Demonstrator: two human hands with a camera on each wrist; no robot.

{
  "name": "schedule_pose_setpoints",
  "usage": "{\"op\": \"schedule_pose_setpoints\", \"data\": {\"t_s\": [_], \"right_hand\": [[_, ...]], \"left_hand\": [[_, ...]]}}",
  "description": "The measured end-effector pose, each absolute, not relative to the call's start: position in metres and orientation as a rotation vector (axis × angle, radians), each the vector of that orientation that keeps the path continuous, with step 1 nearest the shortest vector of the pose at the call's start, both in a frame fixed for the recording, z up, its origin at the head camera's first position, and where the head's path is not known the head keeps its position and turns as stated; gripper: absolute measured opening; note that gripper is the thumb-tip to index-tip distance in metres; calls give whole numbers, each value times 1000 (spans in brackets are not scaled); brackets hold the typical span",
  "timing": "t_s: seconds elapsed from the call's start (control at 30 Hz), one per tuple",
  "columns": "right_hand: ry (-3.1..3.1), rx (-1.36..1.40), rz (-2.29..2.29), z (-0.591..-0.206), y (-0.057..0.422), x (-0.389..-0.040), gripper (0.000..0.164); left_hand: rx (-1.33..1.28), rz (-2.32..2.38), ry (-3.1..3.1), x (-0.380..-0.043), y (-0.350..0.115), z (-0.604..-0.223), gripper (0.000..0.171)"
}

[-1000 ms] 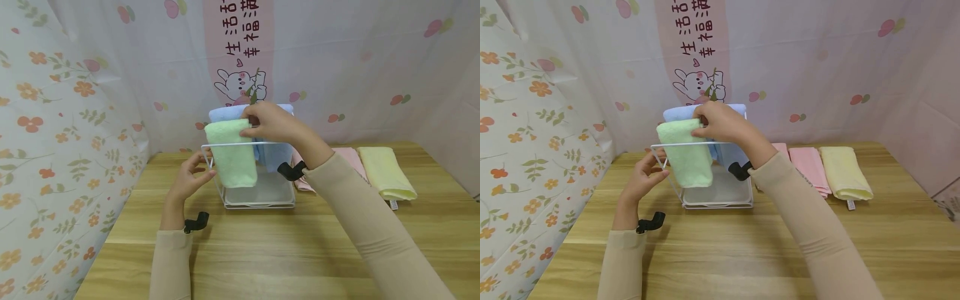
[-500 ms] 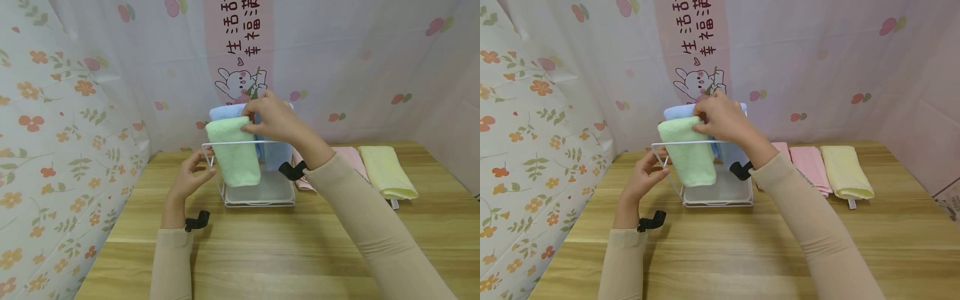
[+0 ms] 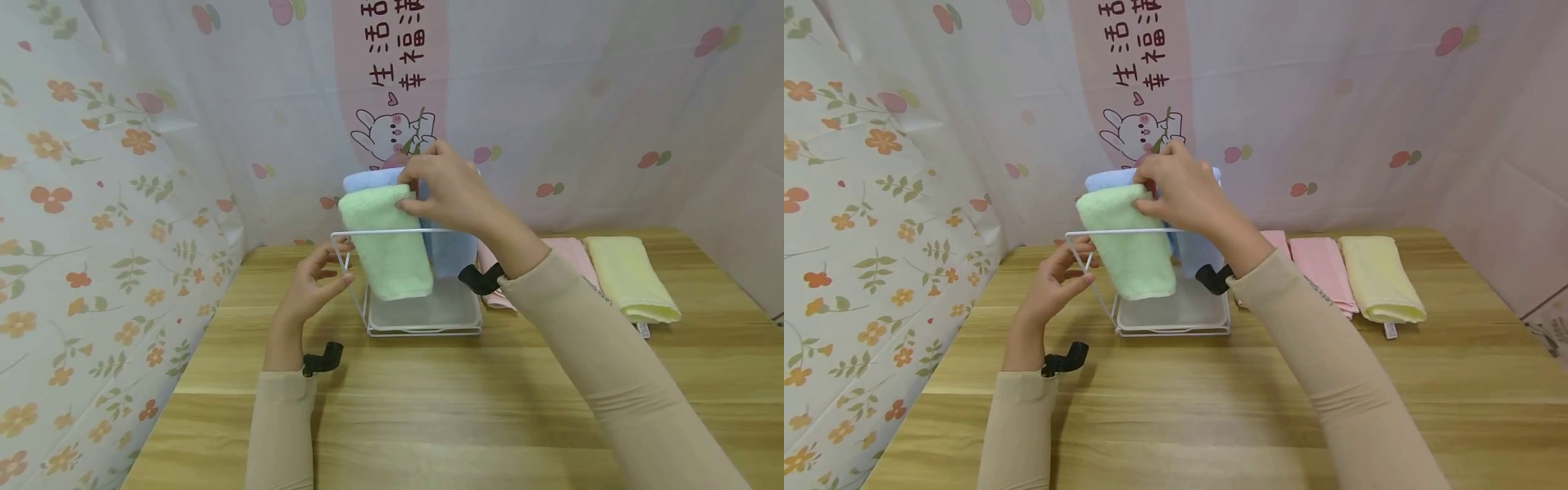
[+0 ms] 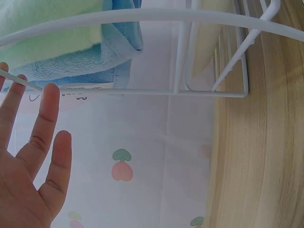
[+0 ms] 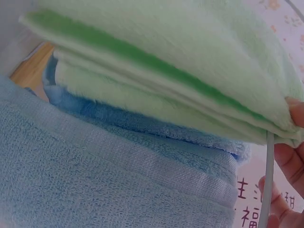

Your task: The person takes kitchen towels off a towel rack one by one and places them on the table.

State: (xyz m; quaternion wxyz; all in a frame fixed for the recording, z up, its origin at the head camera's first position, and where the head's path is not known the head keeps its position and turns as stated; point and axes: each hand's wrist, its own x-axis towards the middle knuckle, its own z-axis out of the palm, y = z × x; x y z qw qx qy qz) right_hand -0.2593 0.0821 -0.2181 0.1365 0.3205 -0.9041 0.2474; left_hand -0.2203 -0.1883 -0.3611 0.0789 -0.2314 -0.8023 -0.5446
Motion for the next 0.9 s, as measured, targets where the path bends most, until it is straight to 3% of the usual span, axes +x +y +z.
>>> {"op": "schedule_pose_setpoints", "data": {"t_s": [0.27,0.9], "right_hand": [[-2453,1002,975,-218,86,-260,9],[-2119,906,1373,-220,92,-250,13]], "left_hand": [[-698,-1649,-2402,-222,-188,-359,40],[-683,-1629,-2426,-217,-189,-359,45]]}}
